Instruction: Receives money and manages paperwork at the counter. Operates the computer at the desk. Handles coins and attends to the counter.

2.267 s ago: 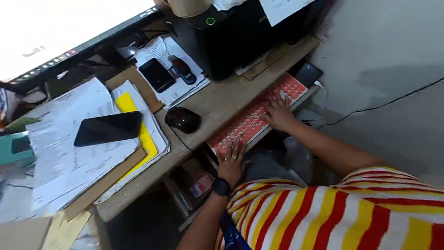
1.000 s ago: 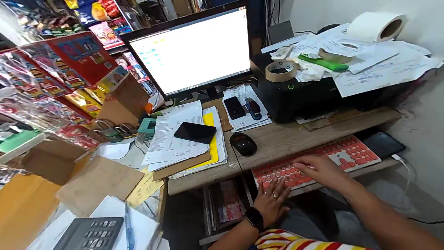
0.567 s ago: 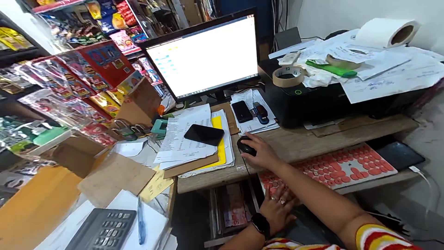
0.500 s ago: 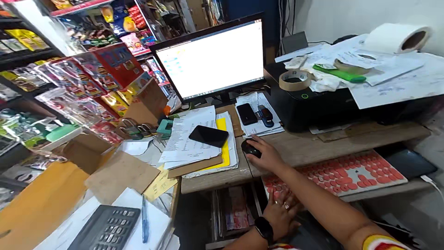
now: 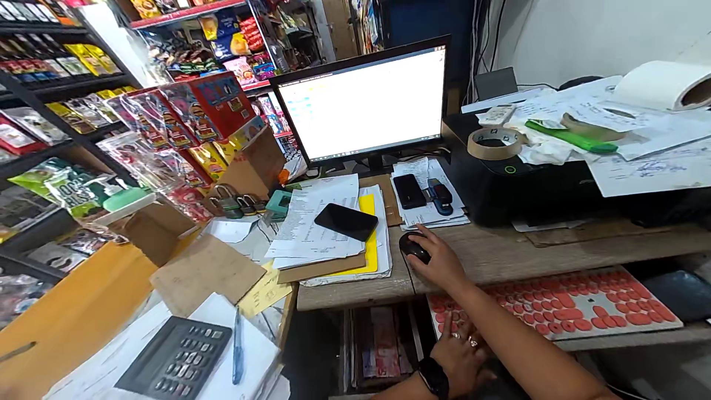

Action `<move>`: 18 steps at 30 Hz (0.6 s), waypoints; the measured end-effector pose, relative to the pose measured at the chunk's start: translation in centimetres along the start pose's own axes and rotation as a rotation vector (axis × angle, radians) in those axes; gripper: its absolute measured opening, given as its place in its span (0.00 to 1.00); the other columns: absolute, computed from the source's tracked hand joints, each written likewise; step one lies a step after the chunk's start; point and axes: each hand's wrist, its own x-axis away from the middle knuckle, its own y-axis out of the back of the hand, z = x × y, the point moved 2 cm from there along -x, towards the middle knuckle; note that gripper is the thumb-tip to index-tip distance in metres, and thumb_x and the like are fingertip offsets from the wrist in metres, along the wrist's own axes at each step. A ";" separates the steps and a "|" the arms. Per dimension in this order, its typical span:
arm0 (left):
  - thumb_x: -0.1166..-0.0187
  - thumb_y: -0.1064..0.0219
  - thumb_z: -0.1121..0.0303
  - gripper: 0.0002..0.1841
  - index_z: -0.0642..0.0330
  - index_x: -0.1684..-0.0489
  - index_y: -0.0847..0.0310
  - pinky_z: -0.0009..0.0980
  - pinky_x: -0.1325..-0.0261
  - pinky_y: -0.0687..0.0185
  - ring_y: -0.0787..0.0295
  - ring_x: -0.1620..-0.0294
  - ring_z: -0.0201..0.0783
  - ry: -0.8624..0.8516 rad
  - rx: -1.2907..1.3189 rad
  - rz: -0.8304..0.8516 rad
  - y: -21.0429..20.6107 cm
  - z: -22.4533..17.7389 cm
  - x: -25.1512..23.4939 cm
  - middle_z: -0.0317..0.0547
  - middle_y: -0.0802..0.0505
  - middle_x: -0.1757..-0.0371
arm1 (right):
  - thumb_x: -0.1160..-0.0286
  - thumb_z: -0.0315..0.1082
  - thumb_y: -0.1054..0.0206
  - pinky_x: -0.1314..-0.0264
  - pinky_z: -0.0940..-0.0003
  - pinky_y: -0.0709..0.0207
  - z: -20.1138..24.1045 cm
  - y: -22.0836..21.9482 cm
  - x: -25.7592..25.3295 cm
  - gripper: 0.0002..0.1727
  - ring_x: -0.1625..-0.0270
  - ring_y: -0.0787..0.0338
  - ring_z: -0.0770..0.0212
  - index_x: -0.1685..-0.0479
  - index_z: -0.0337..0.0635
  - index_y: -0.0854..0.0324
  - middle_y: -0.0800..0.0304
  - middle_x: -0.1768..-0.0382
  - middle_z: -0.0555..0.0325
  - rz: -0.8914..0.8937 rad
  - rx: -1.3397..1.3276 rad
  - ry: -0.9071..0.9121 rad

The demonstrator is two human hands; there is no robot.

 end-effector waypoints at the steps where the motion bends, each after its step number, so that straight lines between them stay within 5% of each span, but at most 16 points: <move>1: 0.24 0.31 0.54 0.21 0.57 0.39 0.09 0.77 0.23 0.43 0.23 0.19 0.62 -0.006 -0.016 -0.020 -0.1 0.0 0.0 0.52 0.10 0.30 | 0.26 0.39 0.32 0.24 0.40 0.28 0.0 0.0 0.0 0.26 0.24 0.19 0.31 0.30 0.34 0.16 0.30 0.16 0.35 -0.004 0.003 0.002; 7: 0.21 0.33 0.54 0.23 0.57 0.35 0.12 0.78 0.22 0.49 0.29 0.15 0.62 0.024 -0.011 0.031 -0.3 0.0 -0.1 0.53 0.13 0.25 | 0.27 0.41 0.30 0.23 0.41 0.29 -0.2 -0.1 0.0 0.30 0.23 0.21 0.31 0.26 0.34 0.19 0.32 0.15 0.35 -0.029 -0.004 0.002; 10: 0.22 0.33 0.52 0.25 0.57 0.32 0.13 0.77 0.22 0.46 0.28 0.15 0.60 0.004 -0.044 -0.006 -0.3 0.0 0.1 0.52 0.14 0.24 | 0.29 0.45 0.31 0.24 0.37 0.28 -0.6 0.3 1.5 0.31 0.23 0.21 0.29 0.29 0.32 0.17 0.31 0.18 0.28 -0.227 -0.059 0.196; 13: 0.24 0.31 0.53 0.25 0.57 0.33 0.13 0.77 0.26 0.41 0.21 0.21 0.61 -0.011 -0.047 -0.065 0.0 0.1 0.2 0.54 0.11 0.28 | 0.13 0.43 0.45 0.29 0.58 0.21 -0.9 2.3 5.3 0.19 0.34 0.10 0.52 0.47 0.41 0.11 0.09 0.36 0.43 -0.369 -0.033 0.522; 15: 0.20 0.33 0.55 0.24 0.57 0.30 0.14 0.78 0.23 0.46 0.22 0.21 0.64 0.041 0.011 0.030 0.5 0.1 0.0 0.55 0.11 0.28 | 0.11 0.39 0.47 0.27 0.70 0.25 -2.1 3.5 8.4 0.18 0.40 0.09 0.61 0.53 0.42 0.11 0.04 0.46 0.51 -0.305 -0.036 0.609; 16: 0.18 0.35 0.55 0.23 0.57 0.30 0.14 0.78 0.21 0.50 0.23 0.20 0.65 0.074 0.047 0.083 0.8 0.1 -0.1 0.56 0.12 0.27 | 0.11 0.39 0.48 0.26 0.70 0.26 -3.0 4.0 10.0 0.19 0.40 0.08 0.61 0.54 0.42 0.11 0.04 0.47 0.52 -0.264 0.013 0.582; 18: 0.17 0.36 0.55 0.23 0.56 0.28 0.16 0.78 0.20 0.52 0.28 0.17 0.66 0.124 0.096 0.155 1.5 0.1 -0.3 0.58 0.15 0.24 | 0.14 0.39 0.47 0.28 0.52 0.23 -4.8 4.7 13.0 0.21 0.39 0.06 0.50 0.53 0.39 0.07 0.04 0.44 0.48 -0.180 0.166 0.411</move>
